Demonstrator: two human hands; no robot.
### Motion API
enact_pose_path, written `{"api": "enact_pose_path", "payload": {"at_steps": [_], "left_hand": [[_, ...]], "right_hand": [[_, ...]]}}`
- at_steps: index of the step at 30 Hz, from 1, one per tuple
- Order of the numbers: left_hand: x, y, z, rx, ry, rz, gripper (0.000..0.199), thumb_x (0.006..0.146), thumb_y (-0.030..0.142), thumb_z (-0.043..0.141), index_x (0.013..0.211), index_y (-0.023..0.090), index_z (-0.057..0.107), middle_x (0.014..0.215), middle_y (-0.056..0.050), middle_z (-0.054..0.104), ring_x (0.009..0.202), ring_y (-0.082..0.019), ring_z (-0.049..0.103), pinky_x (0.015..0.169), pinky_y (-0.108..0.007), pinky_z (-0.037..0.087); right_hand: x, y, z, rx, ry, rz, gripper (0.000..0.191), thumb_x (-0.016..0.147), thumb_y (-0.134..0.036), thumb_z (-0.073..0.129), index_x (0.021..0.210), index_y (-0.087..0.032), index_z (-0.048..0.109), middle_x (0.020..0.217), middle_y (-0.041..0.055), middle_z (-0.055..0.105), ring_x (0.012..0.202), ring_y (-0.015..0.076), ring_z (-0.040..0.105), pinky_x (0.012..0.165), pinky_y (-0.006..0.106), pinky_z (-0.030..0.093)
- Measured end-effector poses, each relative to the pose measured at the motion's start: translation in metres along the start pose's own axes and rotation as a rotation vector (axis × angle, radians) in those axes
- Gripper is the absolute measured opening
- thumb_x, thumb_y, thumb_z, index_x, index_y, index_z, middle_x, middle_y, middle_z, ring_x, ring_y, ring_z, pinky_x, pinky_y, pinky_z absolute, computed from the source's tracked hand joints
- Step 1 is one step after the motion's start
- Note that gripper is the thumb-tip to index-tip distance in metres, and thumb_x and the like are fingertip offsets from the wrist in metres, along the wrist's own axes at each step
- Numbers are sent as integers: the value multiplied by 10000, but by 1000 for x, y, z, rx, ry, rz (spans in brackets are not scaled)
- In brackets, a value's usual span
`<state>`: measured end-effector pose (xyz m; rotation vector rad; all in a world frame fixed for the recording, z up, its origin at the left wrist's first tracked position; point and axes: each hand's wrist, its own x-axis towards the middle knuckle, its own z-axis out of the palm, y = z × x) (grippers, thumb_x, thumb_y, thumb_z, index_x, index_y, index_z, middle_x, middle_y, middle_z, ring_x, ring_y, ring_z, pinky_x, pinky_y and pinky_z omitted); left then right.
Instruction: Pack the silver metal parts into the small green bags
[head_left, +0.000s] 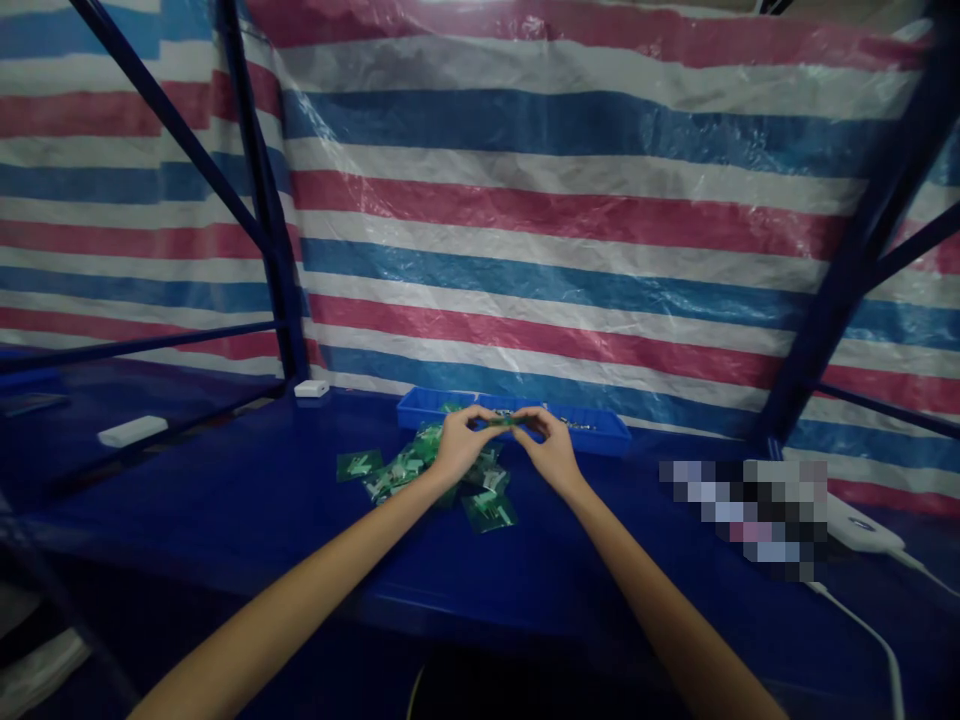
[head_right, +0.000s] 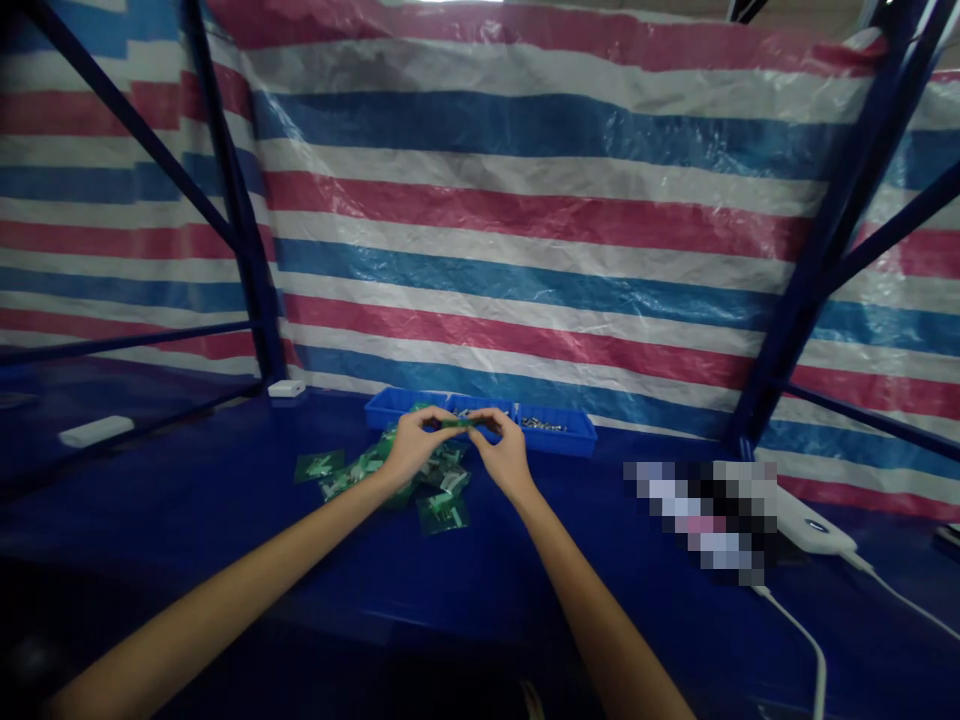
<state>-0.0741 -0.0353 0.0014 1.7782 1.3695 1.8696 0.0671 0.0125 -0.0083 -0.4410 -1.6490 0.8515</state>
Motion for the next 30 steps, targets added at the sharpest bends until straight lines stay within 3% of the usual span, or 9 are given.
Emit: {"api": "enact_pose_path", "payload": {"at_steps": [2, 7, 13, 20, 24, 27, 30], "left_hand": [[-6, 3, -14, 126, -22, 139, 85, 693, 214, 652, 618, 177, 639, 775, -33, 686, 794, -181, 608, 789, -346, 433], [-20, 12, -42, 490, -137, 437, 172, 739, 128, 596, 608, 221, 658, 986, -12, 685, 1001, -206, 551, 898, -418, 347], [-23, 15, -48, 565, -113, 446, 258, 708, 52, 582, 743, 276, 706, 1180, 2, 599, 1131, -219, 473, 936, -428, 337], [-23, 22, -39, 335, 5, 306, 229, 695, 91, 598, 765, 274, 716, 1216, -12, 567, 1144, -216, 472, 996, -446, 335], [-19, 27, -33, 223, 61, 202, 92, 701, 236, 654, 755, 266, 723, 1210, -25, 579, 1141, -227, 483, 1000, -432, 348], [-18, 26, -26, 147, 119, 95, 131, 670, 347, 685, 688, 220, 713, 1004, -53, 670, 998, -232, 566, 914, -394, 419], [-18, 20, -21, 132, 91, -40, 234, 657, 415, 678, 663, 181, 686, 687, -30, 665, 719, -190, 601, 704, -312, 469]], "right_hand": [[-4, -6, 0, -166, -77, -173, 89, 732, -199, 577, 765, -210, 660, 885, 46, 672, 890, 187, 615, 858, 362, 452], [-14, -13, -1, -518, -115, -481, 254, 718, -64, 523, 680, -254, 688, 1100, 20, 642, 1083, 215, 541, 946, 422, 352], [-15, -14, -4, -600, -50, -603, 232, 721, -108, 544, 677, -271, 703, 1260, 12, 549, 1182, 236, 470, 948, 442, 351], [-15, -22, 1, -516, 26, -485, 154, 734, -155, 532, 691, -237, 654, 1252, 30, 558, 1180, 238, 467, 959, 465, 353], [-16, -30, 5, -449, 87, -341, 104, 776, -237, 547, 803, -238, 647, 1120, 54, 639, 1129, 242, 508, 974, 470, 338], [-15, -30, 8, -360, 114, -204, 129, 768, -306, 583, 853, -226, 638, 940, 54, 681, 956, 223, 593, 901, 400, 407], [-14, -26, 11, -232, 126, -86, 216, 766, -347, 585, 923, -202, 610, 854, 44, 667, 799, 180, 612, 792, 320, 451]]}}
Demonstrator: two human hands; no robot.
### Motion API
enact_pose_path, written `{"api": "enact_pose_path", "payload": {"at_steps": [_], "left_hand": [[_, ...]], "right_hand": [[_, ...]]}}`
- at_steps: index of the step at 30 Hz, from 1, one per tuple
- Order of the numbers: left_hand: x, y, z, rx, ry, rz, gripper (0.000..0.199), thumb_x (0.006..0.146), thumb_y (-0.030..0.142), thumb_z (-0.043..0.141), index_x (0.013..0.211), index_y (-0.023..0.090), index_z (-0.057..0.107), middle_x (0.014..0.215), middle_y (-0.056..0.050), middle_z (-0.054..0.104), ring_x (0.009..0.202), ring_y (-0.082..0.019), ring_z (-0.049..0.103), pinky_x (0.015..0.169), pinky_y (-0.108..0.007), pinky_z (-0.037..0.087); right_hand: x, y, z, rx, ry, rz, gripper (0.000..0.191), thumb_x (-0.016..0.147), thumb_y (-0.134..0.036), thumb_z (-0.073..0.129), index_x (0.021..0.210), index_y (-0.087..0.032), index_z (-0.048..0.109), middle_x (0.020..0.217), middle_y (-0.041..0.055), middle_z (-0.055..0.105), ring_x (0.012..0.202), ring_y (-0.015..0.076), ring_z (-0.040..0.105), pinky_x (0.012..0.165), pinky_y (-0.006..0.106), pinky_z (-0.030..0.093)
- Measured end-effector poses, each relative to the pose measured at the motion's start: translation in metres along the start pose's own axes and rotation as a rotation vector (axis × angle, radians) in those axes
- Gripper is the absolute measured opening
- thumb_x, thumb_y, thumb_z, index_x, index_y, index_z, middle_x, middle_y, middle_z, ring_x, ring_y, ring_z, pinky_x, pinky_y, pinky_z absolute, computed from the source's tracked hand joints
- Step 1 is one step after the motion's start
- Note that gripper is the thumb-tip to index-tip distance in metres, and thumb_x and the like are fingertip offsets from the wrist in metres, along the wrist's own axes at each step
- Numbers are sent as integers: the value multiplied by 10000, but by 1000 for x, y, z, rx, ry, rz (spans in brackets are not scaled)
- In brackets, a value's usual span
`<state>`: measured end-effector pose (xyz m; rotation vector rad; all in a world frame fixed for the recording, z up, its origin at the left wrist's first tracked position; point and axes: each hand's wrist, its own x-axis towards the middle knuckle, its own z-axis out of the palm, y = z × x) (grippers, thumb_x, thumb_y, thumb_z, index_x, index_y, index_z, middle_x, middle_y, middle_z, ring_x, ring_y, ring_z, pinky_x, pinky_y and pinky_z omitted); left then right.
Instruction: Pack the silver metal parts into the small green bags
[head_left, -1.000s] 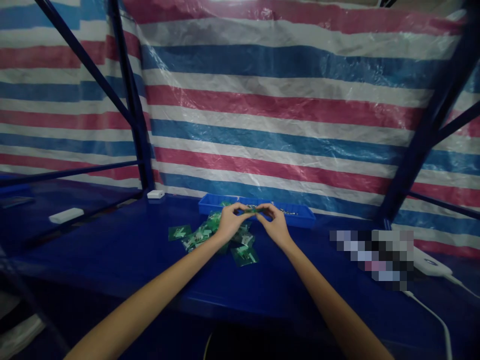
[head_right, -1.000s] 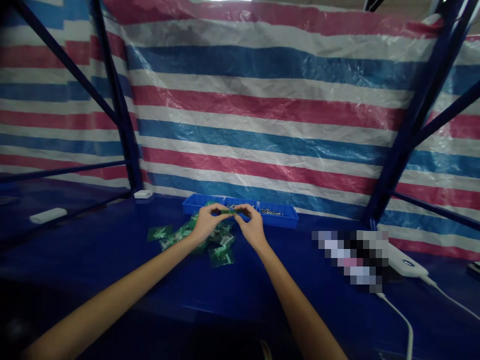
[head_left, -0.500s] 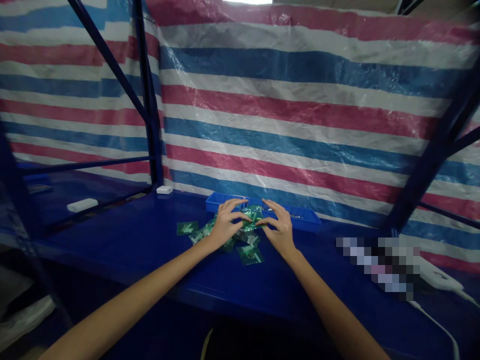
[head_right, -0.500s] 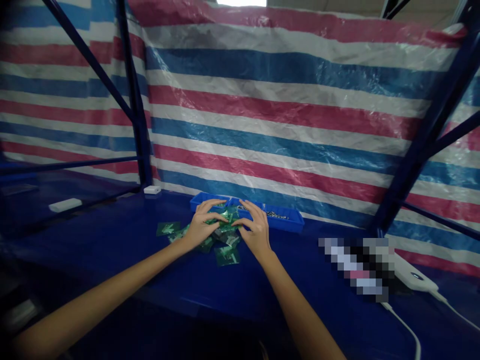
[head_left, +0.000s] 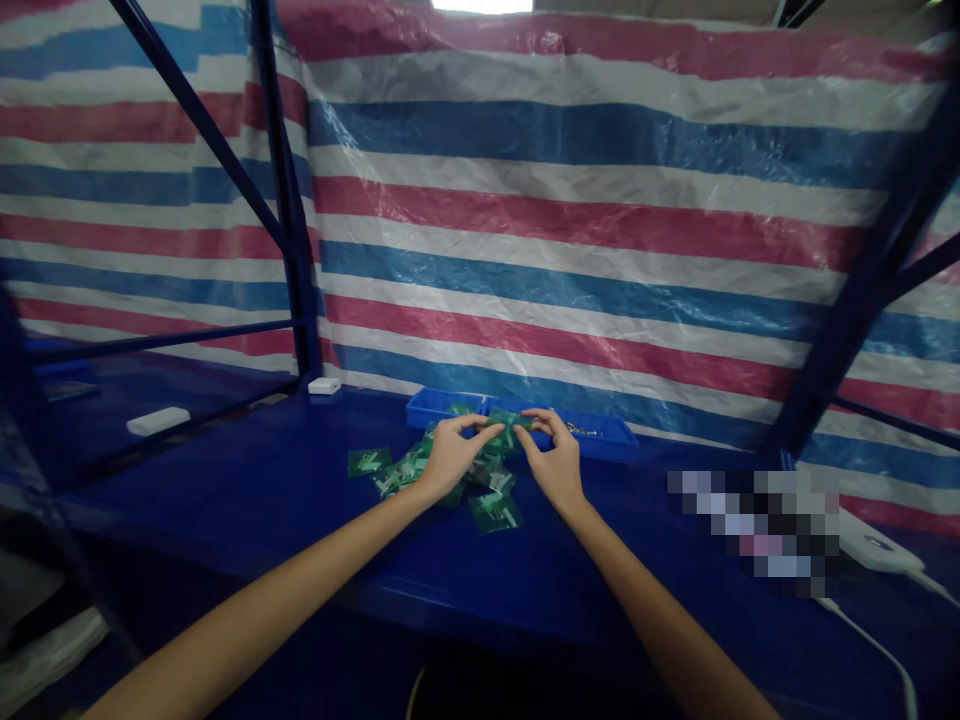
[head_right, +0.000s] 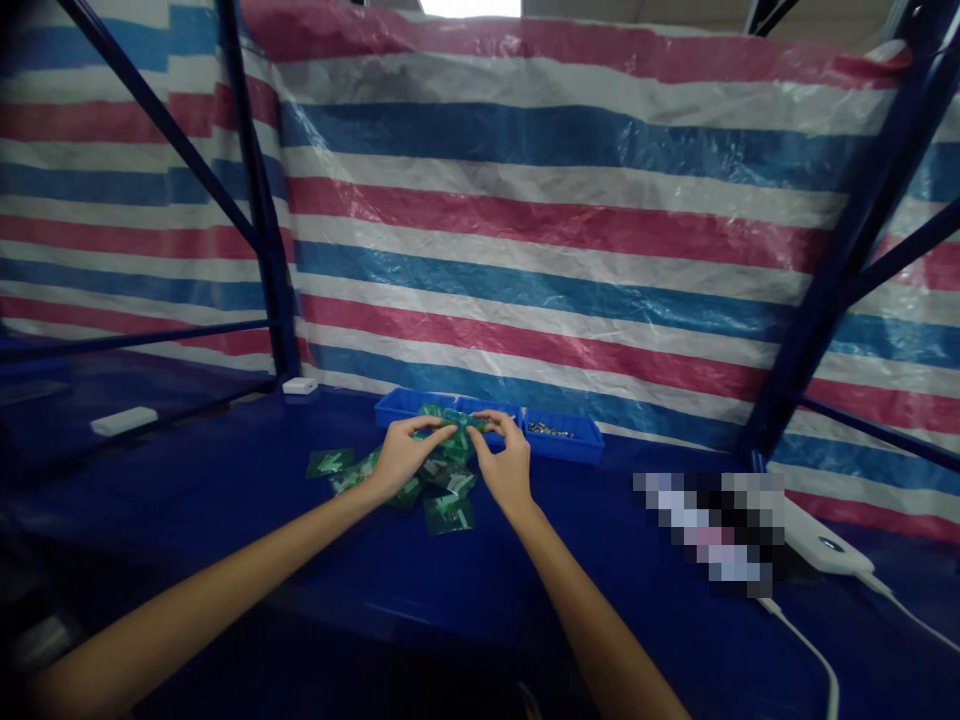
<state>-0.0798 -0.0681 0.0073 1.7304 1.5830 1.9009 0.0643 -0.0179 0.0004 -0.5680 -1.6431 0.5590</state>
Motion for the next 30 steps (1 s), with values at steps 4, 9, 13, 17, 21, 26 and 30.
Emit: {"api": "enact_pose_path", "payload": {"at_steps": [4, 9, 13, 17, 21, 26, 30], "left_hand": [[21, -15, 0, 51, 45, -36, 282, 680, 447, 640, 674, 166, 661, 649, -18, 648, 659, -171, 589, 642, -271, 439], [73, -50, -11, 273, 305, -183, 276, 734, 400, 591, 845, 159, 668, 817, -71, 699, 811, -218, 627, 799, -326, 404], [90, -70, -15, 585, 177, -218, 267, 781, 367, 551, 946, 187, 658, 871, -96, 707, 922, -267, 614, 872, -395, 324], [89, -78, -14, 763, 38, -153, 306, 784, 308, 543, 1054, 190, 625, 851, -91, 709, 955, -270, 595, 868, -388, 296], [93, -84, -11, 890, -66, -210, 256, 762, 292, 546, 979, 219, 662, 847, -80, 705, 958, -274, 582, 866, -385, 292], [94, -90, -7, 946, -58, -280, 290, 686, 285, 613, 967, 230, 656, 1014, -107, 651, 1051, -319, 508, 881, -422, 296], [80, -78, 5, 839, 93, -196, 396, 704, 267, 586, 1096, 211, 575, 1123, -133, 552, 1105, -316, 451, 899, -439, 300]], "right_hand": [[-1, 7, 5, 75, -17, 90, 363, 776, -366, 568, 1089, -185, 530, 805, 28, 655, 808, 174, 608, 743, 298, 447], [0, 16, 6, 97, -59, 132, 441, 762, -364, 573, 1152, -181, 482, 850, 41, 657, 835, 179, 606, 727, 303, 445], [1, 18, 6, 88, -70, 156, 412, 758, -371, 572, 1118, -184, 502, 837, 41, 658, 801, 177, 607, 700, 296, 440], [3, 18, 6, 60, -93, 143, 379, 756, -376, 573, 1085, -193, 526, 827, 32, 662, 777, 172, 607, 698, 296, 436], [2, 19, 4, -56, -148, 66, 300, 755, -351, 572, 1019, -209, 586, 884, 39, 660, 815, 175, 597, 732, 309, 444], [-4, 19, 1, -385, -314, -25, 209, 700, -378, 641, 851, -234, 661, 889, 42, 674, 923, 223, 581, 822, 375, 417], [-8, 22, 0, -501, -448, 73, 356, 596, -468, 712, 863, -236, 676, 848, 52, 696, 855, 250, 622, 758, 368, 430]]}}
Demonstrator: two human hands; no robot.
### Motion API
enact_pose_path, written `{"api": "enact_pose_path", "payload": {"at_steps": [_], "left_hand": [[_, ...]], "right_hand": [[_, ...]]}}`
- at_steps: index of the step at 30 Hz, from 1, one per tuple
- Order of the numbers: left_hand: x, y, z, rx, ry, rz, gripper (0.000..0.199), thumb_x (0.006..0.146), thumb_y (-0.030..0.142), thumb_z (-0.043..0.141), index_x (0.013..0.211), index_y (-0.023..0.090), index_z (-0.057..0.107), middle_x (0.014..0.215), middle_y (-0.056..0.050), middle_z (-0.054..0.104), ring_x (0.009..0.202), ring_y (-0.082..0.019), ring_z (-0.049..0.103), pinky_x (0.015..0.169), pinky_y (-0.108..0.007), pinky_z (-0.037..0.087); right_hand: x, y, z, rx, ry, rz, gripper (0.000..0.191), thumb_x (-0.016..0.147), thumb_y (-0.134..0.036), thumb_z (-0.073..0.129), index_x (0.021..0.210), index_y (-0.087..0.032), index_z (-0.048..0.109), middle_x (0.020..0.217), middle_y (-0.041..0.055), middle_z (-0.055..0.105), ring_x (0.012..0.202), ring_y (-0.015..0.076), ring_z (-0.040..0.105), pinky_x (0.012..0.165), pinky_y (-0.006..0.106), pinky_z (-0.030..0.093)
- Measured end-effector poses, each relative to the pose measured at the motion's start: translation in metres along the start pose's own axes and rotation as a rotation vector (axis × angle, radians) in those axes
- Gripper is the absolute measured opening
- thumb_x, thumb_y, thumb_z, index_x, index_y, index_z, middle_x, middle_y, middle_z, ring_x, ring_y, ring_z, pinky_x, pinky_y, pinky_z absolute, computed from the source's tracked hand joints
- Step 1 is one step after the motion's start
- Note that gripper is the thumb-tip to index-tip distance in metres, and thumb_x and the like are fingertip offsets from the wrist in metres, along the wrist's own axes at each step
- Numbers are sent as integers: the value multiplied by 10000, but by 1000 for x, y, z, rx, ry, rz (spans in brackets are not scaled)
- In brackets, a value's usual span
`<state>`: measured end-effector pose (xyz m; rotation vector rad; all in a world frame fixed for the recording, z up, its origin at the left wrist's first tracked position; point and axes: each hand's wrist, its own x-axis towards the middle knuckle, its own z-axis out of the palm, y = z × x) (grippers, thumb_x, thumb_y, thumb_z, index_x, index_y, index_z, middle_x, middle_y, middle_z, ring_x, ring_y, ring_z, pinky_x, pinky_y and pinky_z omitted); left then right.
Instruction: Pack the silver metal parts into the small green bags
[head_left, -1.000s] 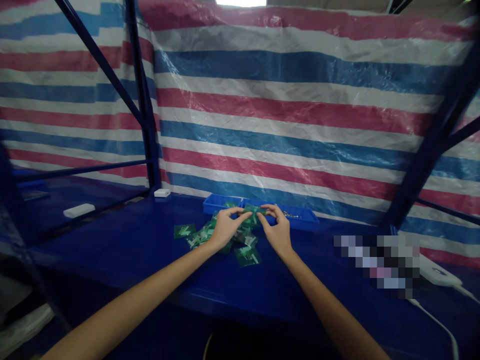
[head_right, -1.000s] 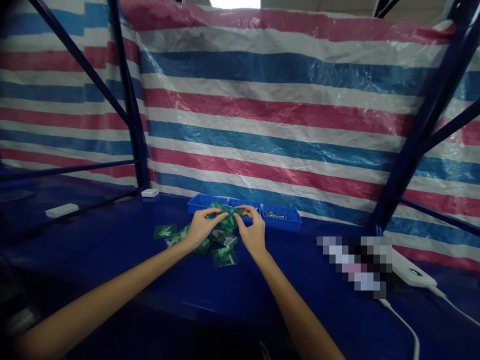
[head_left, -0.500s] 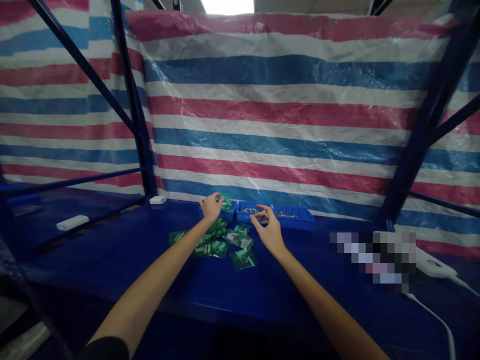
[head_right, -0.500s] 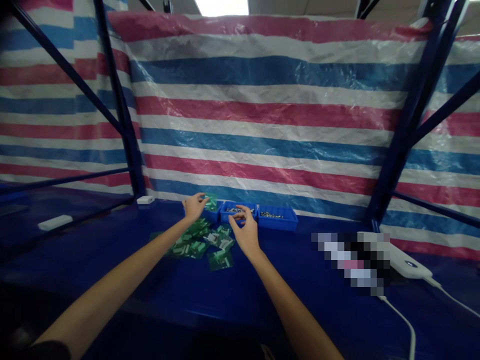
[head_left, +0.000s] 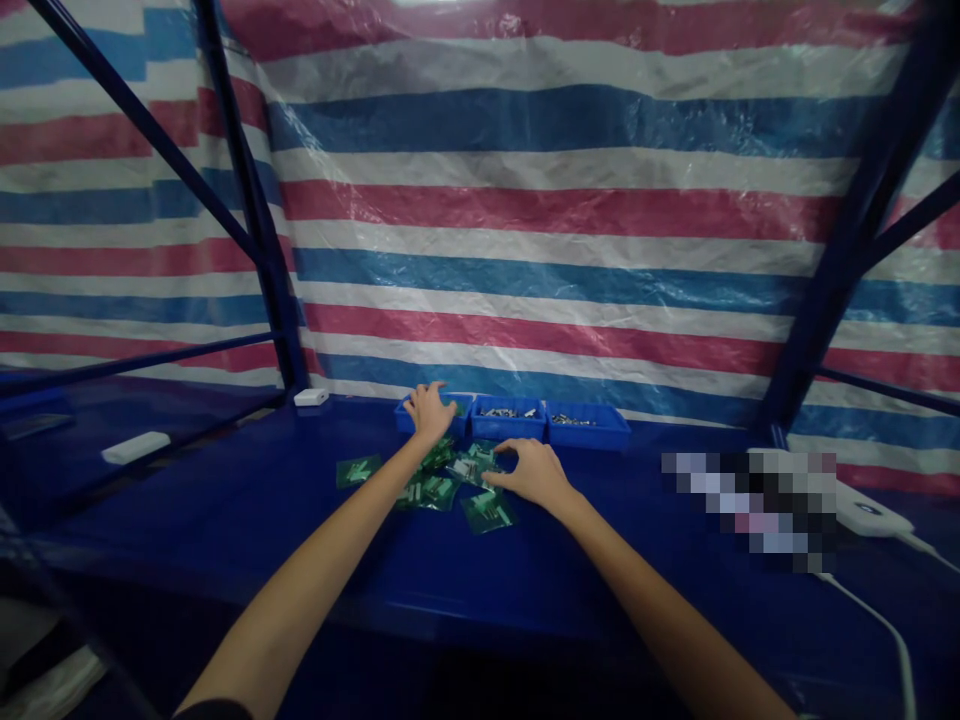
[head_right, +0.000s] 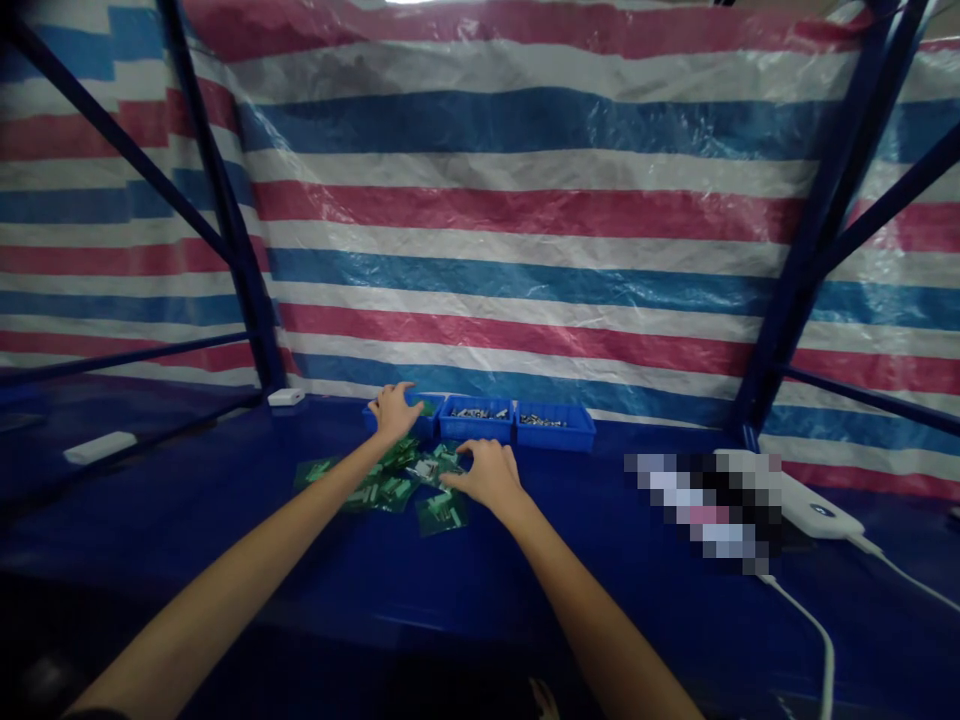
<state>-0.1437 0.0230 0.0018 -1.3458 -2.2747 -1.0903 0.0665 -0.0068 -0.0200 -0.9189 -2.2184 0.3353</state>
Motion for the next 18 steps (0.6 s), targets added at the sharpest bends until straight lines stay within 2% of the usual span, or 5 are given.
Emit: {"api": "enact_pose_path", "payload": {"at_steps": [5, 8, 12, 15, 18], "left_hand": [[-41, 35, -9, -293, 53, 167, 233, 767, 221, 512, 993, 243, 564, 1052, -66, 575, 1048, -259, 480, 897, -420, 305], [-63, 51, -12, -429, -11, 252, 206, 777, 170, 475, 954, 236, 559, 1011, -43, 594, 981, -222, 507, 891, -398, 316], [-77, 56, -8, -573, -110, 200, 168, 798, 230, 495, 948, 238, 569, 955, -28, 608, 934, -201, 527, 883, -380, 339], [-79, 53, -6, -749, -196, 123, 227, 792, 382, 532, 952, 226, 572, 860, -14, 612, 823, -171, 558, 806, -324, 401], [-77, 51, -7, -929, -330, 68, 293, 776, 464, 525, 862, 189, 579, 685, 12, 571, 639, -133, 539, 653, -263, 426]], "right_hand": [[1, 13, 5, 98, -121, 94, 436, 518, -466, 759, 892, -262, 668, 773, 9, 693, 698, 200, 637, 580, 274, 414], [3, 20, 6, 98, -22, 84, 437, 472, -378, 793, 872, -258, 665, 755, -1, 656, 696, 183, 615, 557, 250, 397], [8, 23, 1, 190, 149, 107, 446, 517, -217, 750, 943, -271, 631, 739, -31, 613, 610, 134, 572, 530, 228, 386], [14, 23, -3, 457, 224, 175, 502, 551, -258, 733, 1032, -222, 592, 751, -20, 618, 500, 93, 523, 506, 229, 410], [18, 21, -7, 734, 308, 248, 611, 523, -338, 755, 1083, -175, 572, 787, 15, 638, 507, 99, 547, 514, 242, 449]]}}
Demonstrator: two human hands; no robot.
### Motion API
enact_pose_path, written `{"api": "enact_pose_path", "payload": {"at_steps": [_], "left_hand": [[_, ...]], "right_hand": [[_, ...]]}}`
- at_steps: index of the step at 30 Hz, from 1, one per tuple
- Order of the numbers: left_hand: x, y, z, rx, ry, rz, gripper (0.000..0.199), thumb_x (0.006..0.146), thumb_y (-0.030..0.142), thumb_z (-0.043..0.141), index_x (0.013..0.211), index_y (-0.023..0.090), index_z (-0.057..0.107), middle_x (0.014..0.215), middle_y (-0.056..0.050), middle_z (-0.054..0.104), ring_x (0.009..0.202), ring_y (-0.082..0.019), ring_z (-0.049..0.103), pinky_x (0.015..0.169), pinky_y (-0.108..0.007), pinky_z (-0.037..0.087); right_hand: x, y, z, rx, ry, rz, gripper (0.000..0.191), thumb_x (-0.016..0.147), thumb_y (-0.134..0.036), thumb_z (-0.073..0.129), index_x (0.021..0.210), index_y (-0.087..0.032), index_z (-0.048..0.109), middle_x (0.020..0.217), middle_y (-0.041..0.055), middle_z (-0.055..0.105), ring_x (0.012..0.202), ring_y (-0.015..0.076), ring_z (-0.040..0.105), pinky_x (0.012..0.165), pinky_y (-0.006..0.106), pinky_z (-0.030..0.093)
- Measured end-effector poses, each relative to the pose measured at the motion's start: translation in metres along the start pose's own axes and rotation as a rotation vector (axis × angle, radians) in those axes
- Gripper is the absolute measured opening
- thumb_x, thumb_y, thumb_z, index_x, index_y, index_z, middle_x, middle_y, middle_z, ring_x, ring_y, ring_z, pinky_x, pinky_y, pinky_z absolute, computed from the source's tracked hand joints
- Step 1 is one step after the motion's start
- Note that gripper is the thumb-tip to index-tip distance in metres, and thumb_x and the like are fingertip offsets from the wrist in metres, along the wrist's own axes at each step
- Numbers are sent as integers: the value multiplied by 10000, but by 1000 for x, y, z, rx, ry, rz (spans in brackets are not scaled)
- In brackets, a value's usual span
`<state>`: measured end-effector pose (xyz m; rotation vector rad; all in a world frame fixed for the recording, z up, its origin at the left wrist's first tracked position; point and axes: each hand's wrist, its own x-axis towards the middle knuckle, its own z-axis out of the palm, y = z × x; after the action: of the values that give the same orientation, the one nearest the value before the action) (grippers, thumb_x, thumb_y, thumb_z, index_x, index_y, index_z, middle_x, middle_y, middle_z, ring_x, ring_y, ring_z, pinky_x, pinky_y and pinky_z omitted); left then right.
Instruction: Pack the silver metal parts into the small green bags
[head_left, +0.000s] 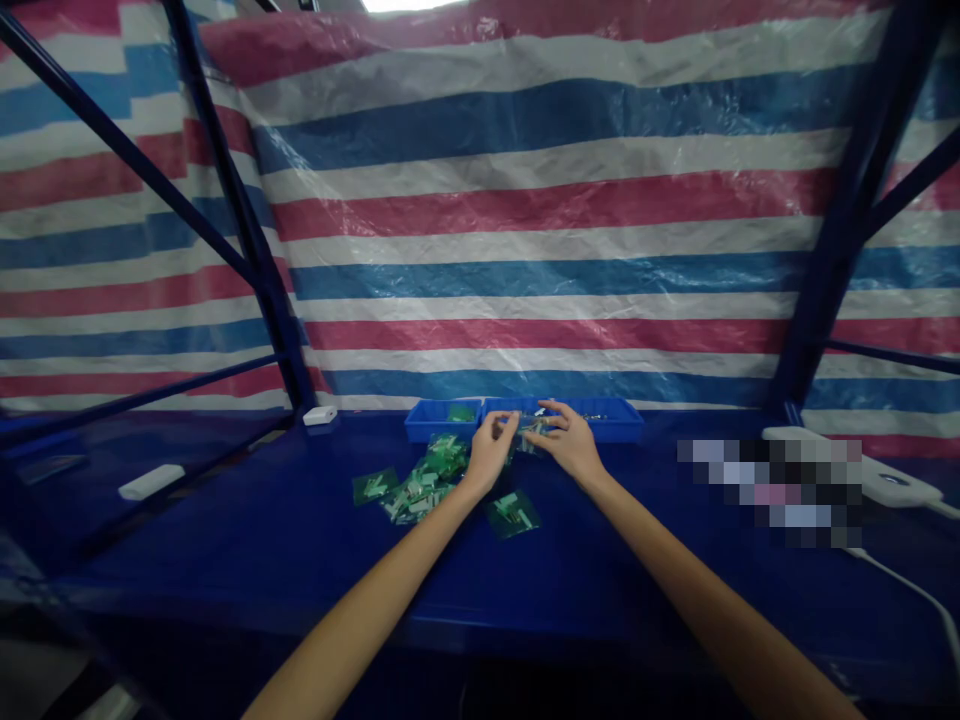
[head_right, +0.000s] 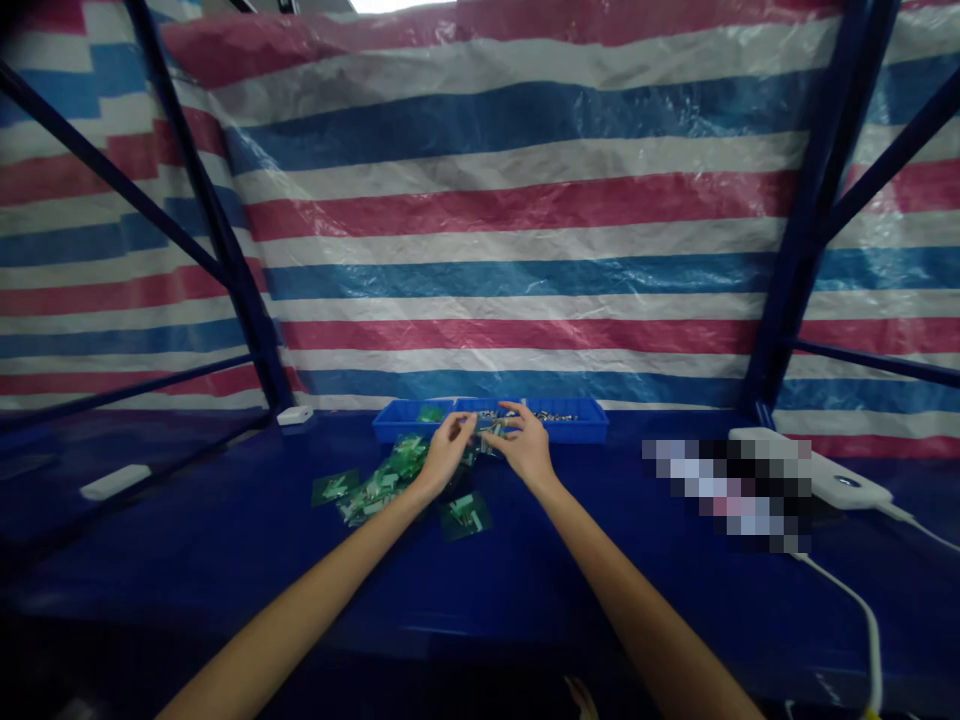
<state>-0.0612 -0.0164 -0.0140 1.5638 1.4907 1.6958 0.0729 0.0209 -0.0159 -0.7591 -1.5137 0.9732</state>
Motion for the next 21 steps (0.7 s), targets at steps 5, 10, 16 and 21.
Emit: {"api": "enact_pose_path", "payload": {"at_steps": [5, 10, 16, 21], "left_hand": [[-2, -1, -1, -133, -61, -8, 296, 711, 461, 601, 712, 167, 566, 590, 28, 551, 569, -114, 531, 601, -242, 424], [-5, -4, 3, -154, 79, 24, 253, 720, 406, 612, 797, 168, 572, 687, 1, 615, 694, -136, 591, 698, -257, 452], [-7, 1, 5, -6, 135, 154, 251, 701, 356, 646, 866, 169, 618, 864, -44, 650, 799, -165, 599, 678, -257, 437], [-8, 3, 2, 94, 179, 233, 161, 713, 298, 639, 826, 183, 647, 906, -47, 634, 837, -170, 586, 666, -259, 404]], "right_hand": [[-1, -10, 0, 238, 71, 158, 584, 458, -307, 793, 1002, -159, 643, 817, 57, 684, 660, 173, 640, 616, 294, 511], [-2, -13, 1, 351, 13, 163, 413, 455, -254, 789, 844, -154, 697, 816, 71, 711, 764, 207, 660, 742, 346, 521], [3, -6, 0, 274, 25, 8, 304, 544, -285, 731, 822, -164, 711, 846, 66, 716, 737, 206, 661, 725, 340, 516], [1, -5, -2, 53, 33, -161, 163, 659, -257, 635, 791, -207, 717, 875, 44, 713, 863, 219, 641, 754, 333, 482]]}}
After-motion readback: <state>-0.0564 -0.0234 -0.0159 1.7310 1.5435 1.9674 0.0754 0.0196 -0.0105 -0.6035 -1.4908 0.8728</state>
